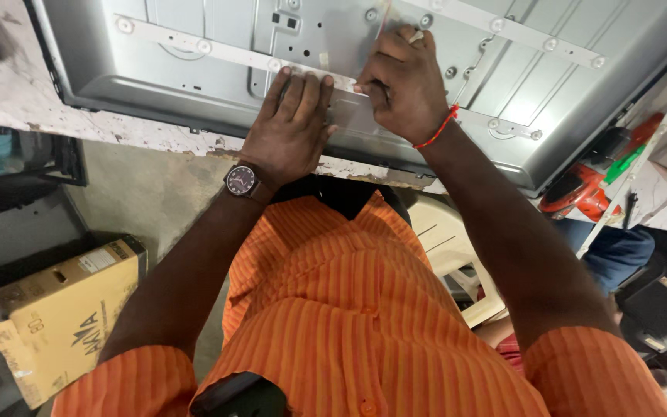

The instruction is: The person installs LED light strips into the back panel of a television. They place several white strips into designated slots, align them, and then attach the white back cover. Finally, they reach into a box containing electronic components.

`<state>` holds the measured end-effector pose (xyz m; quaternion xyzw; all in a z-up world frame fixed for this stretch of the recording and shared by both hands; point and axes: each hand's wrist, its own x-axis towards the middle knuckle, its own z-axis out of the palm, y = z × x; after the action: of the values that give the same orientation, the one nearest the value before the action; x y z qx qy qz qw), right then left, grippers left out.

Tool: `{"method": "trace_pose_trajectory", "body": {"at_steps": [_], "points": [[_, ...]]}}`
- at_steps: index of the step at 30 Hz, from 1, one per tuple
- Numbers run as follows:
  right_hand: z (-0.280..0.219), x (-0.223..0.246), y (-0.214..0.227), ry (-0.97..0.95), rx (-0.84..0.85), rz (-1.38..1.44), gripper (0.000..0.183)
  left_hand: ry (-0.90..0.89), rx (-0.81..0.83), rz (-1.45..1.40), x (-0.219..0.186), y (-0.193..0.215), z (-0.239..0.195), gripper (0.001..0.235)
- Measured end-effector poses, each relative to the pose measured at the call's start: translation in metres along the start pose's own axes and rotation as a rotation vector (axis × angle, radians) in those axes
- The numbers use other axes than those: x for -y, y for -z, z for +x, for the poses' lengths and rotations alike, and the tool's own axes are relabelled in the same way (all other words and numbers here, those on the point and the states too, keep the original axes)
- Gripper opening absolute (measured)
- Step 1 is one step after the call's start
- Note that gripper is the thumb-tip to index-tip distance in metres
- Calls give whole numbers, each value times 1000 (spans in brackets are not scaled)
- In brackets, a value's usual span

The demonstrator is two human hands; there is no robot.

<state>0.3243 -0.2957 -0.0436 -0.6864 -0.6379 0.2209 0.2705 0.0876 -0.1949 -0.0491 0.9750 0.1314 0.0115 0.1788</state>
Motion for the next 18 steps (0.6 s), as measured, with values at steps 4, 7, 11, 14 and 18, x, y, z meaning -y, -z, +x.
{"method": "trace_pose_trajectory", "body": {"at_steps": [4,7,11,14,18], "points": [[4,-1,9,34,40,60,18,-13,54,-122,-1,10,4,101],[7,-2,13,58,58,69,20,8,119,-162,1,16,7,118],[4,-1,12,46,60,73,21,12,225,-141,0,14,8,116],[7,-2,10,30,43,59,22,-2,198,21,0,10,10,106],[6,-1,4,-21,24,45,22,-9,150,-52,-1,3,6,104]]}}
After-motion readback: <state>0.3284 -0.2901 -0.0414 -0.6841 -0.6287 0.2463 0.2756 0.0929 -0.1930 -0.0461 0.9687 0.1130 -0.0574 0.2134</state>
